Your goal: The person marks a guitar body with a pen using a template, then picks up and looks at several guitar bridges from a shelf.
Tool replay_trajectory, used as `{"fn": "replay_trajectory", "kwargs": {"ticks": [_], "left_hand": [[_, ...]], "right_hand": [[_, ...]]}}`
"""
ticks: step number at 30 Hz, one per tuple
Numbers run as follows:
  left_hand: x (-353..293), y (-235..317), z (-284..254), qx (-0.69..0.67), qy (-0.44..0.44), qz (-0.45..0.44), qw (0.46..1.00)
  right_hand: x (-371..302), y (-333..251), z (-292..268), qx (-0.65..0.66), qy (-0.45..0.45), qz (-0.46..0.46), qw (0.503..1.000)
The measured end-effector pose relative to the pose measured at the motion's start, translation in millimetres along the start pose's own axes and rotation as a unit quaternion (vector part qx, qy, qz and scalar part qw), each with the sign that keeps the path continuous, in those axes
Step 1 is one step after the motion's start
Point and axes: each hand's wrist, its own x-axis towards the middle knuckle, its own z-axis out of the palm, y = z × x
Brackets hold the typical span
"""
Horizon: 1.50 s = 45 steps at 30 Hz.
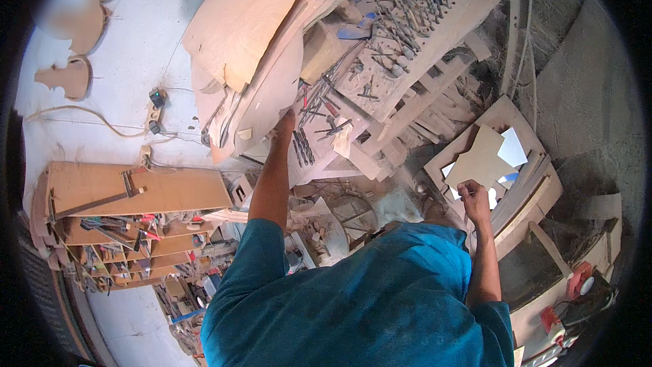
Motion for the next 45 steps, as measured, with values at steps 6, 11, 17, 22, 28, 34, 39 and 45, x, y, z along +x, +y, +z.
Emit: {"fn": "replay_trajectory", "kwargs": {"ticks": [6,11,17,22,28,34,39,45], "left_hand": [[18.1,-17.7,53.3,-0.027,0.069,-0.062,0.995],[23.2,-30.6,65.0,-0.075,0.055,-0.168,0.981],[0.6,-37.3,16.8,-0.012,-0.045,-0.036,0.998],[-14.7,28.0,-145.7,-0.217,0.113,-0.055,0.968],[-29.1,54.5,-257.9,-0.406,-0.188,-0.241,0.861],[-59.8,65.6,-244.3,-0.471,-0.023,-0.322,0.821],[-94.3,65.3,-257.0,-0.540,0.050,-0.377,0.751],[-171.7,79.0,-226.3,-0.538,0.204,-0.461,0.676]], "right_hand": [[-7.3,10.1,-12.2,0.005,0.022,0.019,1.000],[-7.9,1.2,-9.5,0.014,0.011,0.017,1.000],[-2.8,5.2,-2.1,0.026,0.004,0.008,1.000],[9.4,18.4,-2.8,-0.003,0.012,0.011,1.000],[26.2,-11.2,4.2,-0.019,-0.023,-0.018,0.999],[42.3,-19.3,20.4,-0.012,-0.084,-0.119,0.989],[37.2,-32.0,18.9,-0.038,-0.094,-0.079,0.992],[53.9,-42.0,7.8,-0.100,-0.068,-0.090,0.989]]}}
